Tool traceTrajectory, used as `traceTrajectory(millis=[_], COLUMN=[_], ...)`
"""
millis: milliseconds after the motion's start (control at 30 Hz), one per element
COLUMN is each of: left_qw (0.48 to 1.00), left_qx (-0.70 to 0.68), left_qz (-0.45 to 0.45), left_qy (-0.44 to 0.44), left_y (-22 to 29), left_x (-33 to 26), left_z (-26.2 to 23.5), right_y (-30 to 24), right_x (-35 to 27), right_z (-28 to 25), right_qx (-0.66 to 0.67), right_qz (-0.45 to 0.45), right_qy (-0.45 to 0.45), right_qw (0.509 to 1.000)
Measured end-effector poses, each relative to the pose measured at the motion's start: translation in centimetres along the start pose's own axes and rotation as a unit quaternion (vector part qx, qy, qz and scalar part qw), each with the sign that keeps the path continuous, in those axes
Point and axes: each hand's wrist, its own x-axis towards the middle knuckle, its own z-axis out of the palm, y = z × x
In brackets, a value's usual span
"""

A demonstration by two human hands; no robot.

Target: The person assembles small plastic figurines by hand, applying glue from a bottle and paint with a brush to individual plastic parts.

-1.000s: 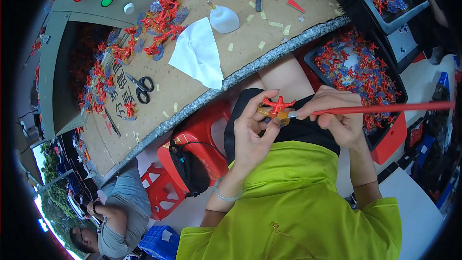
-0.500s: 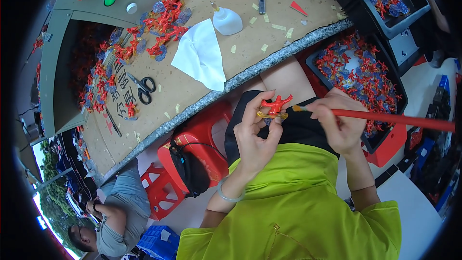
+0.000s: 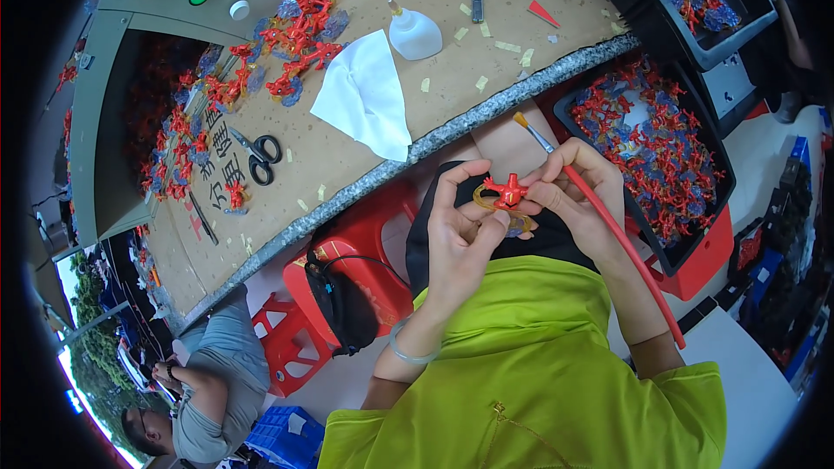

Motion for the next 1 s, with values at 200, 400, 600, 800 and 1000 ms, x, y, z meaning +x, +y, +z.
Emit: traceTrajectory(millis=[200, 400, 600, 800, 1000], left_qw=[0.996, 0.989, 0.934, 0.916, 0.997], left_qx=[-0.065, -0.112, -0.305, -0.319, -0.052], left_qz=[-0.055, -0.075, -0.140, -0.088, 0.040], left_qy=[-0.020, -0.065, -0.123, -0.229, -0.048], left_y=[-0.2, -0.5, -0.6, -2.0, -0.7], left_x=[0.2, 0.3, 0.9, 0.9, 0.6], left_z=[-0.7, -1.4, -1.3, -2.4, -1.1], right_y=[-0.4, -0.2, 0.7, 0.8, -0.3], right_x=[0.0, 0.0, 0.4, 1.0, 0.8], right_z=[0.5, 0.4, -0.2, -0.7, -1.6], right_qx=[0.016, 0.001, 0.110, 0.062, -0.032], right_qz=[-0.001, -0.012, -0.062, -0.094, -0.117], right_qy=[0.018, 0.011, -0.009, -0.106, -0.019], right_qw=[1.000, 1.000, 0.992, 0.988, 0.992])
